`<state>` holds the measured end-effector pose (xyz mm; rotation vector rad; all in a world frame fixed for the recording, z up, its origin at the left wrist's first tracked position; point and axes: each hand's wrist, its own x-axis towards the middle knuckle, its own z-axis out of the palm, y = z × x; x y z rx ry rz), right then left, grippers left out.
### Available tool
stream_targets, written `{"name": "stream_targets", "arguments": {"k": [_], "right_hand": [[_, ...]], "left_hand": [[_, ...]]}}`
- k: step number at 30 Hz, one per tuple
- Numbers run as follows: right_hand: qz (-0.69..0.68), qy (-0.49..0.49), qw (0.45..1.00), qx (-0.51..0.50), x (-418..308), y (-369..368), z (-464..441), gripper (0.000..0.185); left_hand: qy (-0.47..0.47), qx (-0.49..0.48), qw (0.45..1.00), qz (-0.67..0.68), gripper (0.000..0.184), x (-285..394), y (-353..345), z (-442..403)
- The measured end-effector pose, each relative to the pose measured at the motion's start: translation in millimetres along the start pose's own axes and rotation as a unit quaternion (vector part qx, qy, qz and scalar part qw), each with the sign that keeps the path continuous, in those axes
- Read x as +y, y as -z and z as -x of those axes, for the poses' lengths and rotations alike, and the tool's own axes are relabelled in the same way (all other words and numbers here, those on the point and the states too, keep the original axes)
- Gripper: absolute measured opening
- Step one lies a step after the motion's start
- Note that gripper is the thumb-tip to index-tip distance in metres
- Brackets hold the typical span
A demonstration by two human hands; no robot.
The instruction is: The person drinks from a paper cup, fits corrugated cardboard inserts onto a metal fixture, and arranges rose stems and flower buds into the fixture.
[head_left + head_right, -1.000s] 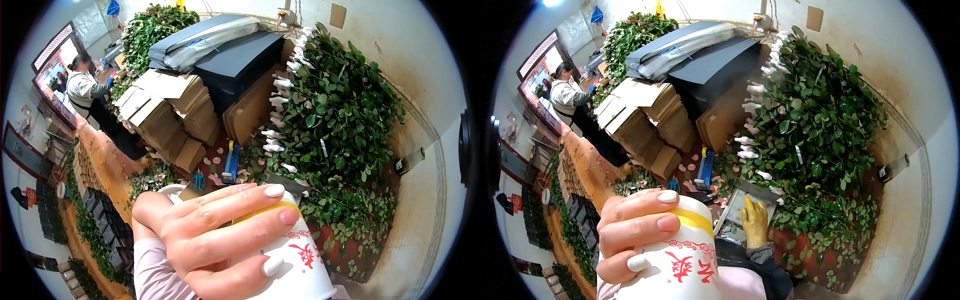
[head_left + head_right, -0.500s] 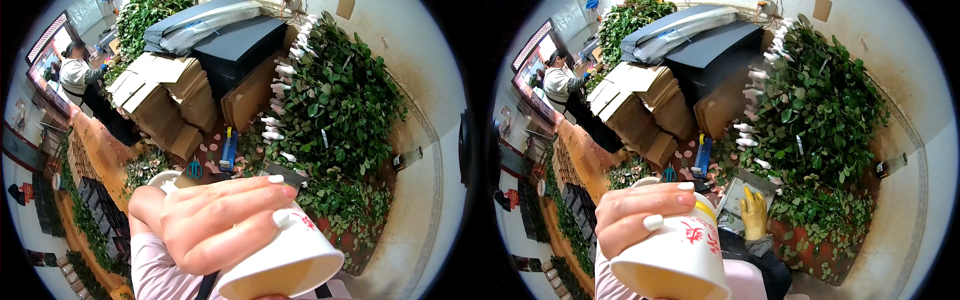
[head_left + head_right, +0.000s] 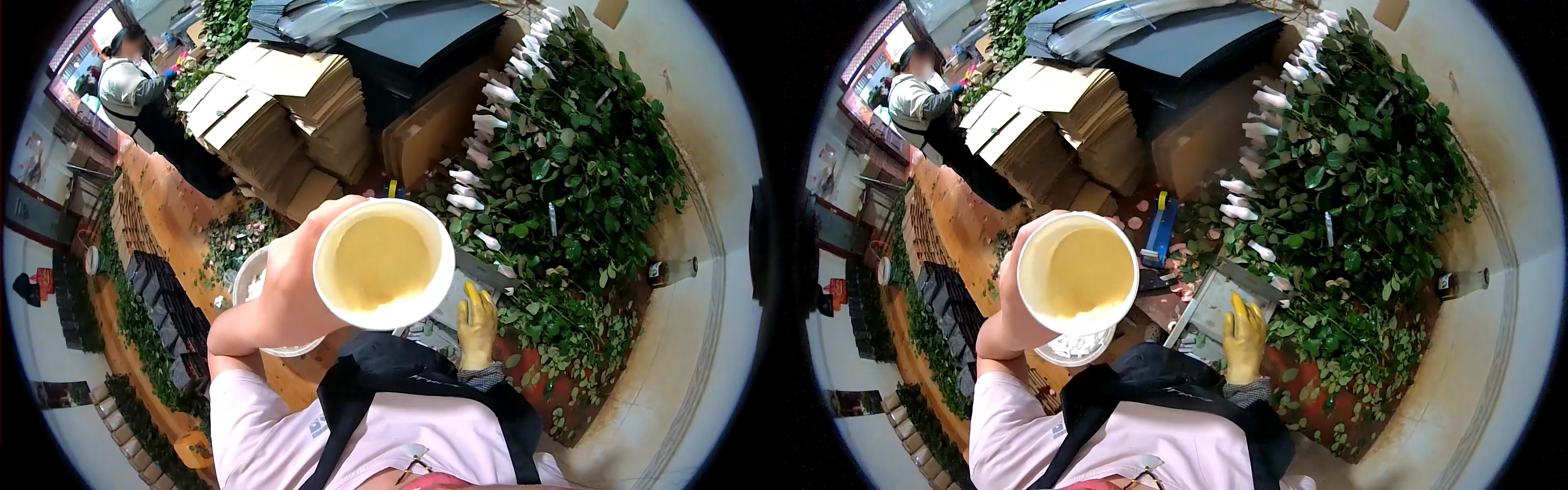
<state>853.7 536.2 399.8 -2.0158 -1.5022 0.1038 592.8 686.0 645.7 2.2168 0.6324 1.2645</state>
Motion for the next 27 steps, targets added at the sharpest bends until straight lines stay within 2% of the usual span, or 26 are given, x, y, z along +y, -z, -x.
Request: {"name": "stream_targets", "arguments": {"k": [1, 5, 8, 9, 12, 14, 18, 21, 27], "right_hand": [[0.002, -0.001, 1.000, -0.004, -1, 0, 0, 0.040], [0.011, -0.014, 1.000, -0.004, -3, 1, -1, 0.035], [0.011, -0.023, 1.000, -0.010, -1, -1, 0, 0.038], [0.010, -0.025, 1.000, -0.011, 0, -2, 1, 0.040], [0.000, -0.014, 1.000, -0.015, 6, -4, 0, 0.039], [0.003, -0.008, 1.000, -0.009, 8, -5, 1, 0.039], [0.005, 0.010, 1.000, 0.006, 3, -3, -2, 0.039], [-0.002, 0.018, 1.000, 0.017, -3, 5, -4, 0.039], [-0.005, 0.016, 1.000, 0.017, -5, 10, -5, 0.038]], "left_hand": [[0.046, -0.069, 0.997, -0.004, 0.087, 1, 8, 3], [0.041, -0.066, 0.997, 0.005, 0.087, -12, 3, 5], [0.015, -0.047, 0.996, 0.068, 0.088, -18, -1, 3], [-0.019, -0.005, 0.998, 0.068, 0.073, -16, -5, -3], [-0.085, 0.046, 0.995, 0.040, 0.056, -9, -7, -12], [-0.118, 0.053, 0.991, 0.013, 0.053, -3, -3, -17], [-0.103, -0.027, 0.992, -0.063, 0.048, 16, 5, -23], [-0.156, 0.066, 0.985, -0.008, 0.048, 16, -11, -18], [-0.178, 0.080, 0.981, -0.001, 0.048, 30, -22, -18]]}}
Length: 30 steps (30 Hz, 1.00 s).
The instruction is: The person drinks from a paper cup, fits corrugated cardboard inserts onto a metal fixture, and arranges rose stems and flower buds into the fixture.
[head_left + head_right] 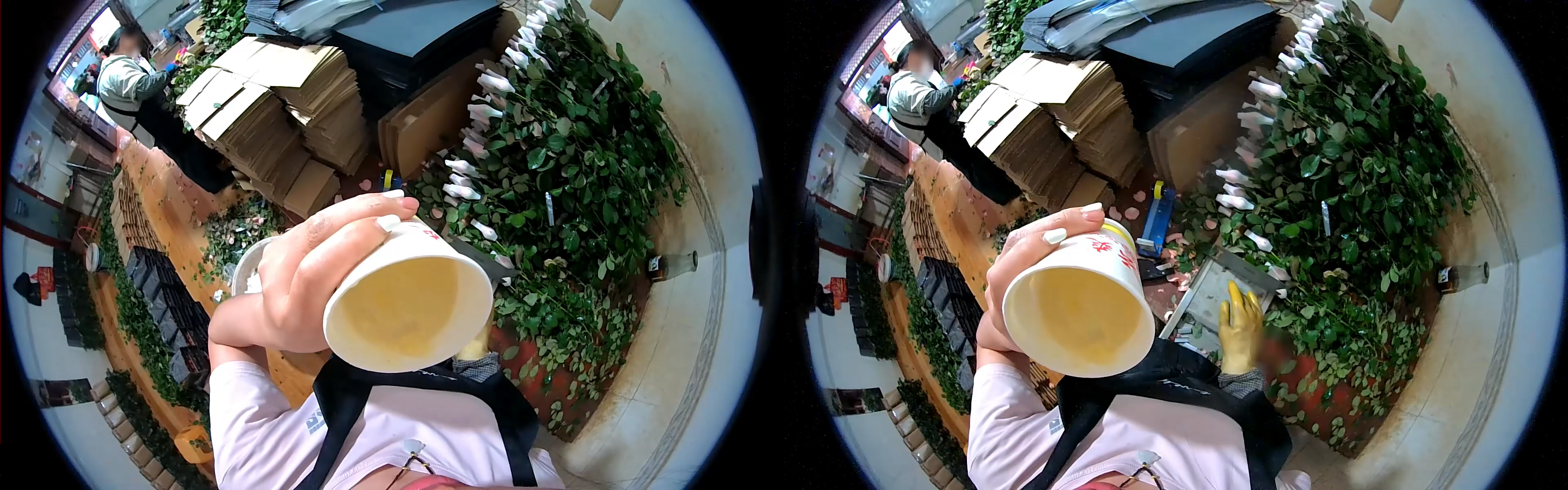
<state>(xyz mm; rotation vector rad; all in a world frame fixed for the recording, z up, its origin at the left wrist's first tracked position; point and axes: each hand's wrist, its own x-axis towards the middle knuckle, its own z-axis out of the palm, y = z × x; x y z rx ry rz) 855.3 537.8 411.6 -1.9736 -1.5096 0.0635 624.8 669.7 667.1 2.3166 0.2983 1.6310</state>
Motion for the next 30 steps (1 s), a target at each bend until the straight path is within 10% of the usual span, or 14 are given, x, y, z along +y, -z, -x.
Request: {"name": "stream_targets", "arguments": {"k": [30], "right_hand": [[-0.027, 0.026, 0.998, 0.040, 11, -15, 10, 0.039]], "left_hand": [[-0.084, 0.054, 0.994, -0.053, 0.034, 37, -3, -4]]}}
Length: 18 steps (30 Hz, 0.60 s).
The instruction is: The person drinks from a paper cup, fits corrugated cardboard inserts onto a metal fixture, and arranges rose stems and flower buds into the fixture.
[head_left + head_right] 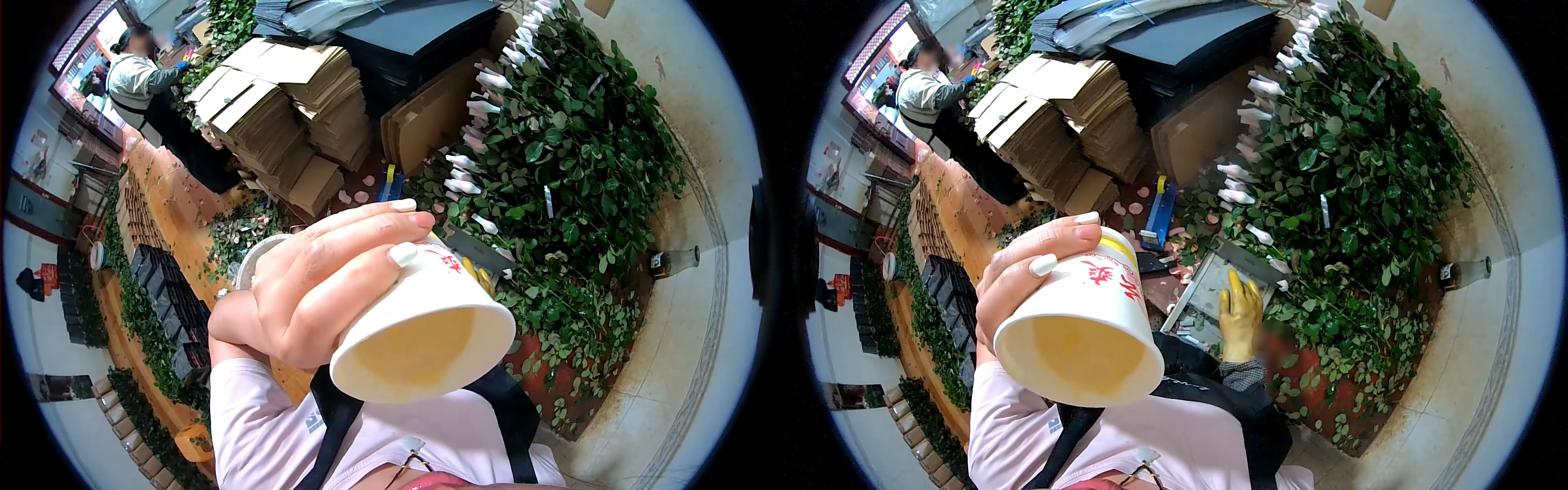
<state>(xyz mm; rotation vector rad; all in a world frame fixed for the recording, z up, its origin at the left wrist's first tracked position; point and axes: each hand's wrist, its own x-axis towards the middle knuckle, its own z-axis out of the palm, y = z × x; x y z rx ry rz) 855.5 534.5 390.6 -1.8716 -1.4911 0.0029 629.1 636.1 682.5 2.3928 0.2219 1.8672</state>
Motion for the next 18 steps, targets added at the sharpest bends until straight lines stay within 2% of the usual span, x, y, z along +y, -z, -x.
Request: {"name": "stream_targets", "arguments": {"k": [3, 6, 9, 14, 18], "right_hand": [[0.005, -0.005, 1.000, -0.008, 2, 0, 1, 0.040], [0.027, -0.010, 1.000, -0.011, -4, 2, 0, 0.041], [0.029, -0.014, 0.999, -0.017, -7, 7, -1, 0.042], [0.028, -0.002, 0.999, -0.037, -9, 9, -5, 0.043], [0.030, -0.010, 0.999, -0.036, -10, 9, -3, 0.042]], "left_hand": [[-0.020, -0.020, 1.000, 0.010, 0.034, 0, 6, 0], [0.007, -0.049, 0.999, 0.004, 0.035, 5, 11, -1], [-0.004, -0.028, 1.000, -0.004, 0.038, 6, 7, 0], [0.001, 0.069, 0.997, -0.034, 0.038, 21, 0, -12], [-0.003, 0.042, 0.999, -0.024, 0.041, 27, 5, -17]]}}
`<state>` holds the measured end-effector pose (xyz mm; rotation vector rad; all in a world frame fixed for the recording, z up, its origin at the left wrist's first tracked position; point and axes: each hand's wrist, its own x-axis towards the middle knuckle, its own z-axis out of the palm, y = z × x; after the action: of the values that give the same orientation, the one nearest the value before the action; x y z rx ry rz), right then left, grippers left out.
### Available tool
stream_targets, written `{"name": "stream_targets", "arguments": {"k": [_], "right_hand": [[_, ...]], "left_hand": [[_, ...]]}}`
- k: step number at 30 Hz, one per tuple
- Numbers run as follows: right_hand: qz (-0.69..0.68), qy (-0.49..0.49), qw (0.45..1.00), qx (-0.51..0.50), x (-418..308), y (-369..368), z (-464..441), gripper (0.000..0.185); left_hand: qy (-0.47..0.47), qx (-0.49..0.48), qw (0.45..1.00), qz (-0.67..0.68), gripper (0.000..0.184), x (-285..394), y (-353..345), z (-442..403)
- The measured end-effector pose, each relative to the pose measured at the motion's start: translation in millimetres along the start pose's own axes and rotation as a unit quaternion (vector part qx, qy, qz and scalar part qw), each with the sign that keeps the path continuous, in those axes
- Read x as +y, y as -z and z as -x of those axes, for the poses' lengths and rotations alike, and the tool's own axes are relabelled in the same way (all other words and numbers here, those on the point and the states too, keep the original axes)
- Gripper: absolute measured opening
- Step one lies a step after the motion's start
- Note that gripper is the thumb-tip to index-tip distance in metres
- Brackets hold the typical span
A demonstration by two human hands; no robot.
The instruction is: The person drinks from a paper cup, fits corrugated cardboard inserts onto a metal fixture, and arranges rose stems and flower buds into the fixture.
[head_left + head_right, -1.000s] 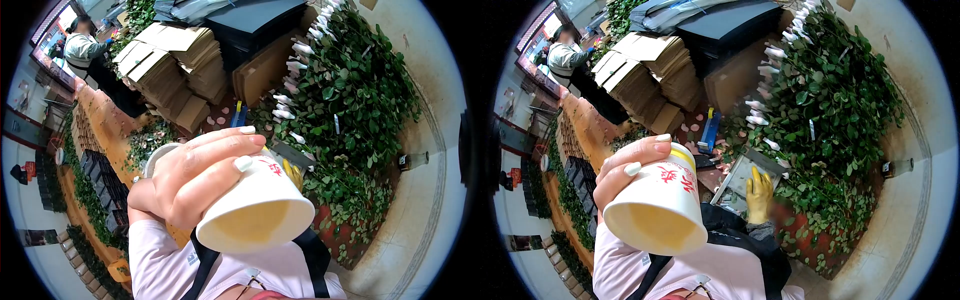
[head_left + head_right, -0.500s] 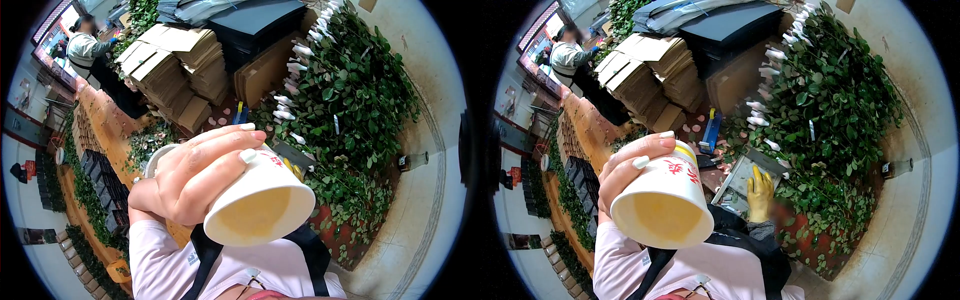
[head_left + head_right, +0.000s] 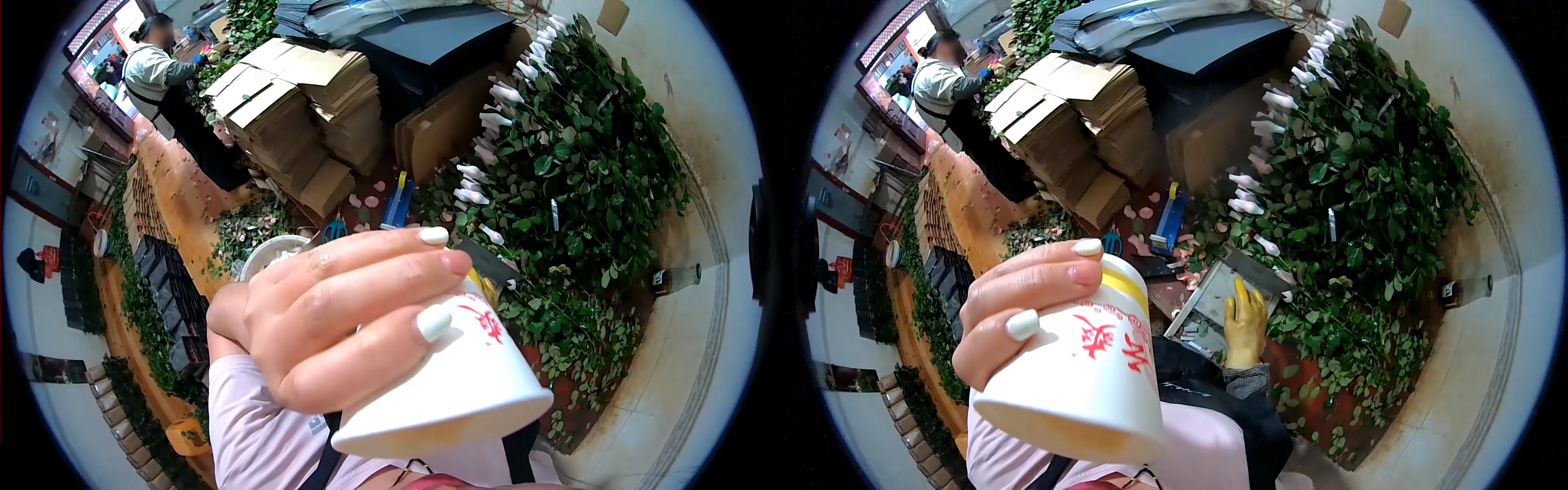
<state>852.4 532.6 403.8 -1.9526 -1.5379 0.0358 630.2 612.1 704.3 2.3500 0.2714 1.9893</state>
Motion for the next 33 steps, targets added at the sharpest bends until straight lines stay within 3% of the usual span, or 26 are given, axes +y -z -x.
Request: {"name": "stream_targets", "arguments": {"k": [6, 15, 19, 22, 33], "right_hand": [[-0.005, -0.009, 1.000, -0.009, 0, 1, 0, 0.041], [-0.008, -0.023, 1.000, -0.007, -1, 2, 1, 0.040], [-0.028, -0.023, 0.999, -0.016, -1, 5, -1, 0.041], [-0.031, -0.013, 0.999, -0.008, -1, 5, -1, 0.041], [-0.035, 0.015, 0.999, 0.013, -3, 9, -6, 0.039]], "left_hand": [[0.077, -0.040, 0.996, -0.017, 0.049, 27, 4, -5], [0.065, -0.046, 0.996, -0.032, 0.044, 32, 3, -16], [0.014, -0.048, 0.998, -0.025, 0.045, 28, 5, -18], [0.059, -0.041, 0.996, -0.059, 0.046, 39, 1, -22], [-0.022, -0.041, 0.998, -0.041, 0.037, 28, 2, -26]]}}
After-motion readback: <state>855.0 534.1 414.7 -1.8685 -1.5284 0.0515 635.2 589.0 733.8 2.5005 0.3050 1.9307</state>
